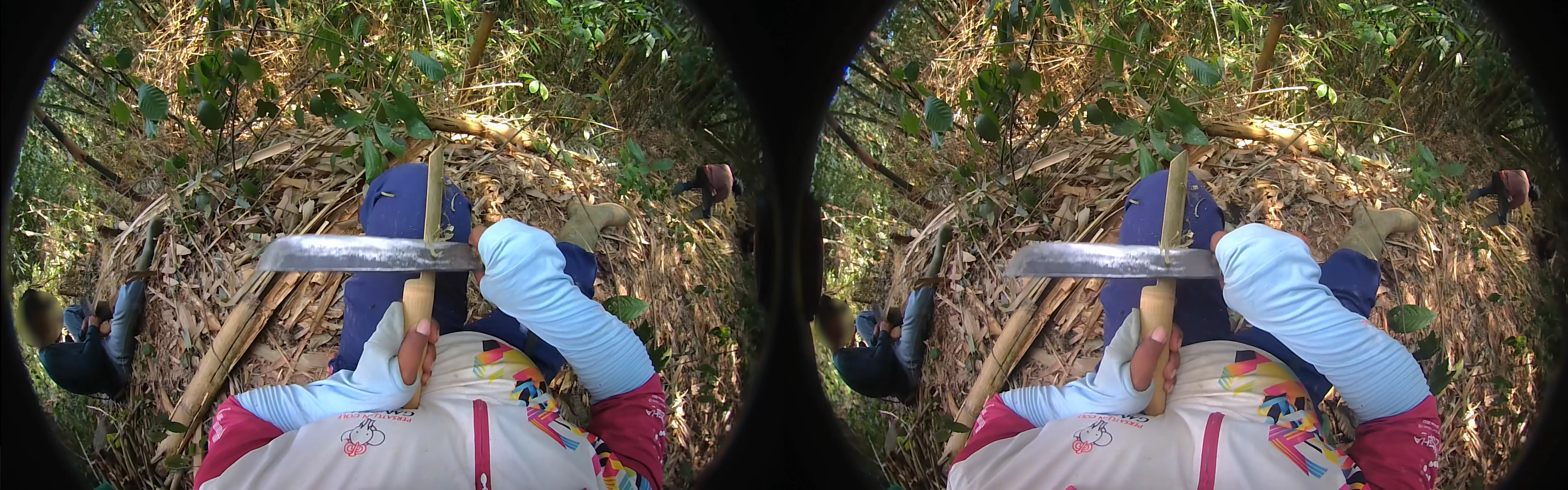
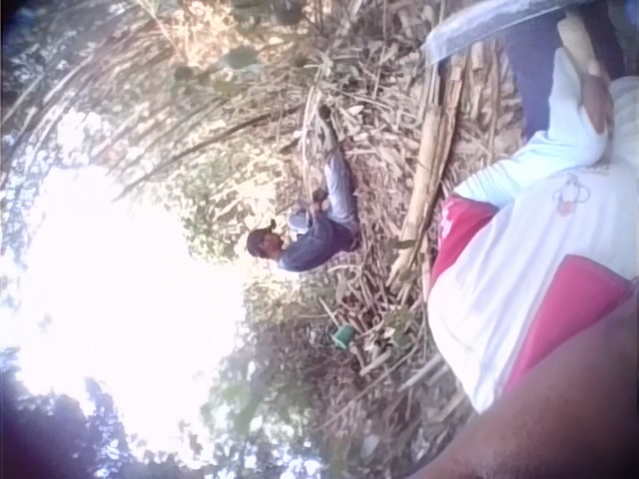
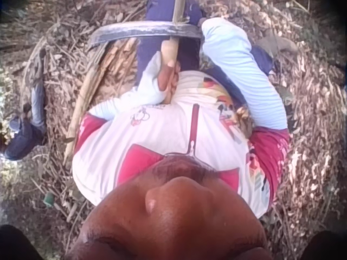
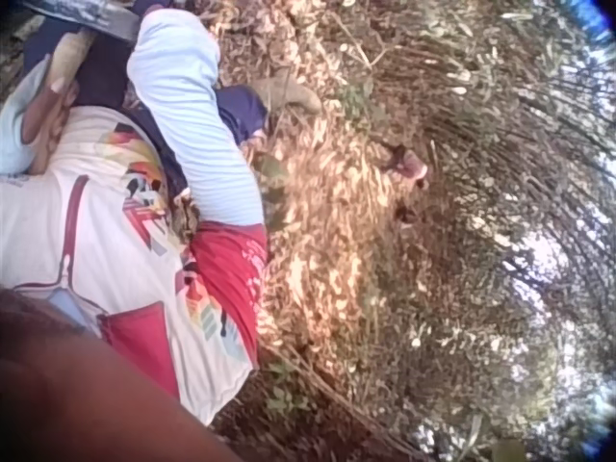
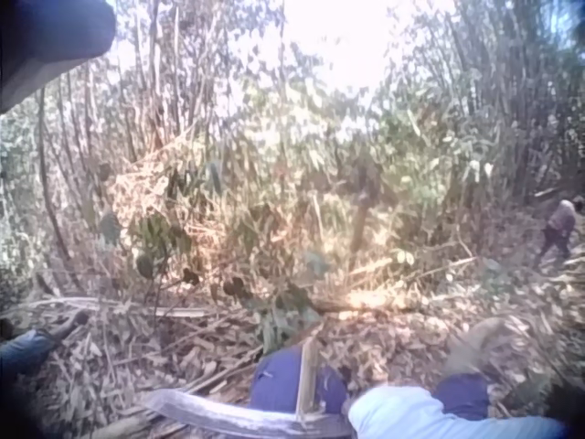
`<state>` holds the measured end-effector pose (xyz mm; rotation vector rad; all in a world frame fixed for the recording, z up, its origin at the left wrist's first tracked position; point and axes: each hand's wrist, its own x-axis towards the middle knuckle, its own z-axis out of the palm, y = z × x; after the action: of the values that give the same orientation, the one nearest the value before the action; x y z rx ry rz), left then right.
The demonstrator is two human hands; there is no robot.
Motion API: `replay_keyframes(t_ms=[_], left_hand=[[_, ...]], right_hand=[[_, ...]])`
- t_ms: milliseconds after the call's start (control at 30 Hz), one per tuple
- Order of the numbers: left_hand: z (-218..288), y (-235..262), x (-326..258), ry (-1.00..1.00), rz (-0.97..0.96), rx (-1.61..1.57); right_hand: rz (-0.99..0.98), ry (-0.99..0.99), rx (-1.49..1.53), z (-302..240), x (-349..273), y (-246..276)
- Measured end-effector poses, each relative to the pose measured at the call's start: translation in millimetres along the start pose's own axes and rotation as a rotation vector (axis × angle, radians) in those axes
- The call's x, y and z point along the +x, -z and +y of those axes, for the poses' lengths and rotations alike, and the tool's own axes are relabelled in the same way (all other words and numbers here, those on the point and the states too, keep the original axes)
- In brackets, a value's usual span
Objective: The person sits on the forest floor and uses a large machete to sharpen a long, light-colored wooden stick. They hold the stick vertically between their legs and repeatedly scrape the blade of the machete against the wood to refine its edge.
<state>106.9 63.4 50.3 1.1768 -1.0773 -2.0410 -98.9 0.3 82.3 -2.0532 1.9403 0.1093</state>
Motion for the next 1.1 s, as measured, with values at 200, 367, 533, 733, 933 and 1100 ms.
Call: replay_keyframes(t_ms=[200, 367, 533, 733, 933, 1100], left_hand=[[-2, 3, 3, -0.003, -0.005, -0.003], [-1, 3, 3, -0.008, -0.020, 0.018], [-1, 0, 3, -0.016, 0.024, -0.012], [3, -3, 3, -0.041, 0.036, -0.013], [4, -4, 6, -0.018, 0.020, -0.029], [3, -5, 3, -0.025, 0.041, -0.050]], right_hand=[[-0.099, 0.034, -0.095, -10, -8, 10], [-0.171, -0.108, -0.052, -5, 6, 11], [-0.207, -0.019, -0.121, -14, -2, 16], [-0.466, -0.333, -0.094, 7, 41, 35], [-0.270, -0.063, -0.137, -12, 3, 20], [-0.253, -0.177, -0.082, 4, 31, 13]])
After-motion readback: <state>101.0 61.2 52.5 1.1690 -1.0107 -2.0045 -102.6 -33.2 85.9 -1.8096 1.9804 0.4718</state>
